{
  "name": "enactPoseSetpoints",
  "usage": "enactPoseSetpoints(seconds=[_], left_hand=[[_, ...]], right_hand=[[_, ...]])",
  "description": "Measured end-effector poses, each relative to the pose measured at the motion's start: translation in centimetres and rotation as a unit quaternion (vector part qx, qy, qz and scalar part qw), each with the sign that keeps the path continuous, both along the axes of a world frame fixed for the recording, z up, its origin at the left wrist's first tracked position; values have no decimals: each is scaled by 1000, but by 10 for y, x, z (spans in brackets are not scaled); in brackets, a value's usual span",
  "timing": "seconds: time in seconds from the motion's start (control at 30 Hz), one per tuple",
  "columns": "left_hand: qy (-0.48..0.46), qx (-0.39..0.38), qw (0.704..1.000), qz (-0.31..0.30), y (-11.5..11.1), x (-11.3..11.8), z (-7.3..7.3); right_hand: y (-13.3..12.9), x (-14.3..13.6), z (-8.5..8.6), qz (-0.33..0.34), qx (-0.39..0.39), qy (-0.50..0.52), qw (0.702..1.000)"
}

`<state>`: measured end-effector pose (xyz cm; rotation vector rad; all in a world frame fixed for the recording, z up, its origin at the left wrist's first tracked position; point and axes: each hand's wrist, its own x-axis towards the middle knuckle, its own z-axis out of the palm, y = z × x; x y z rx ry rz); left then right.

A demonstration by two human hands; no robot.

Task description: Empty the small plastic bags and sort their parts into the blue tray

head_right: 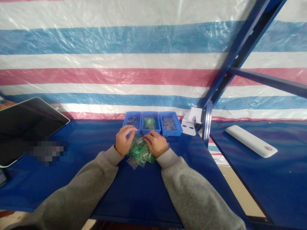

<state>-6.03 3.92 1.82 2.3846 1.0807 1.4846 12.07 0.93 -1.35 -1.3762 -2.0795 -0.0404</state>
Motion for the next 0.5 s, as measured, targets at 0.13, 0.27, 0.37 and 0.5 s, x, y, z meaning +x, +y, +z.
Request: enactPoseSetpoints(seconds=[0.13, 0.27, 0.37, 0.5], left_hand=[[14, -39, 999, -27, -3, 8, -11], [-2, -64, 997, -32, -2, 9, -14], [-3, -66, 997, -41, -3, 9, -14], [-5, -58, 998, -40, -3, 9, -14]], right_hand=[[3, -3, -2, 25, -5, -58, 998], [5, -6, 0, 44, 0, -66, 997], [7, -7, 0, 50, 1, -65, 997], [8, -9, 0, 48, 11, -75, 996]])
